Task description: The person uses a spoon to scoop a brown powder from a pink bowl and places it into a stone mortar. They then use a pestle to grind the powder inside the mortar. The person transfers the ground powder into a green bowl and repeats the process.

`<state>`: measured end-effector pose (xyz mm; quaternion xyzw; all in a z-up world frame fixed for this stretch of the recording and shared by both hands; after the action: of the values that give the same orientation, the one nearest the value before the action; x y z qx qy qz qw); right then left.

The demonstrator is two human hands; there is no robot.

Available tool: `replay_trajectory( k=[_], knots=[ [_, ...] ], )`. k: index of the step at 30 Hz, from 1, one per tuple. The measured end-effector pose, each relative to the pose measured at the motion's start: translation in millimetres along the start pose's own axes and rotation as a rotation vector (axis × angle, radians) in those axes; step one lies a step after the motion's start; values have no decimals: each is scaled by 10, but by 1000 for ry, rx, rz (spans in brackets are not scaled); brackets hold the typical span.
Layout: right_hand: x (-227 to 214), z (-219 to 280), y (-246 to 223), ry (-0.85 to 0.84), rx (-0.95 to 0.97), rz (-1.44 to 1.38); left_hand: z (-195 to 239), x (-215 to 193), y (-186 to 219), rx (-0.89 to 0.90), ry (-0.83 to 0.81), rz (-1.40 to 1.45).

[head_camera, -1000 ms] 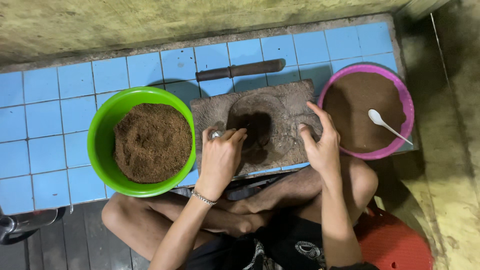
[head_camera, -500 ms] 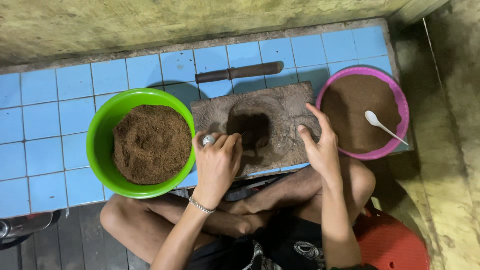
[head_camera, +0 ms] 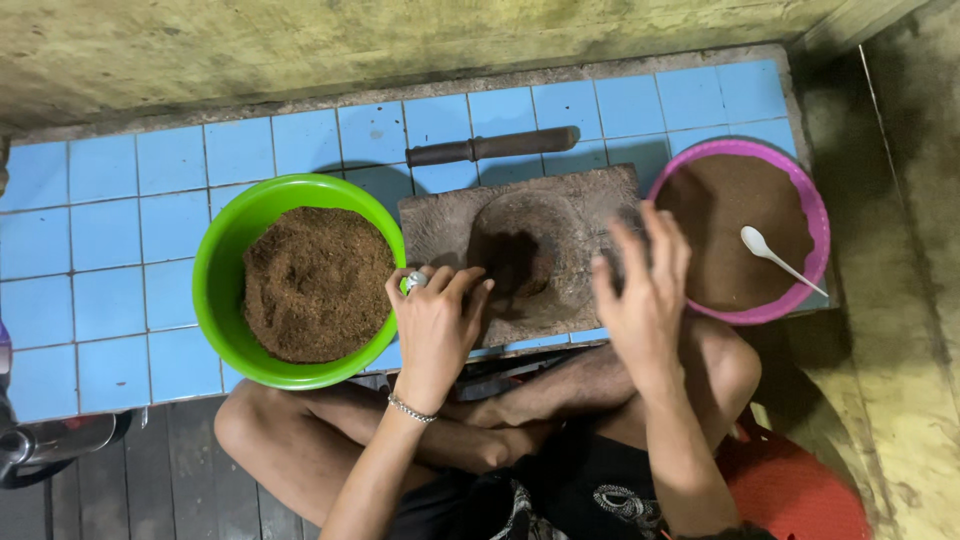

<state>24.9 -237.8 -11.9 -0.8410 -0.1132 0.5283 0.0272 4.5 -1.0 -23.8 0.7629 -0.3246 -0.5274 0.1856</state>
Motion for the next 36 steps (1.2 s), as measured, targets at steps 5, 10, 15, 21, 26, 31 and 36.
replay_trajectory(
  k=[5, 10, 15, 21, 26, 31, 36],
  knots=[
    [158, -145, -472, -364, -264, -136, 0, -36, 7, -17, 37, 104],
    [291, -333, -575, -651, -354, -244, -1, -95, 39, -26, 47, 194],
    [441, -314, -492, -585, -376, -264, -9, -117, 54, -2, 85, 296],
    [298, -354, -580, -667, -362, -351, 9, -91, 56, 12, 89, 377],
    [140, -449, -363, -515, -369, -382, -9, -185, 71, -46, 148, 447],
    [-152, -454, -93, -380, -318, -377, -20, -180, 47, -132, 198, 509],
    [282, -68, 356, -42, -262, -127, -79, -208, 30, -149, 292, 570]
  ],
)
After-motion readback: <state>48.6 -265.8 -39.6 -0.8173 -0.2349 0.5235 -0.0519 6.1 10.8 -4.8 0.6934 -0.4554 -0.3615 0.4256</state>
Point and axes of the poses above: each hand's wrist, its own z-axis away from the middle knuckle, its own x-axis out of the palm, y = z × x, the point moved 1 cm from there along -z, towards the middle knuckle, and after that the axes turned 15 degrees about z, right-handed, at the moved point
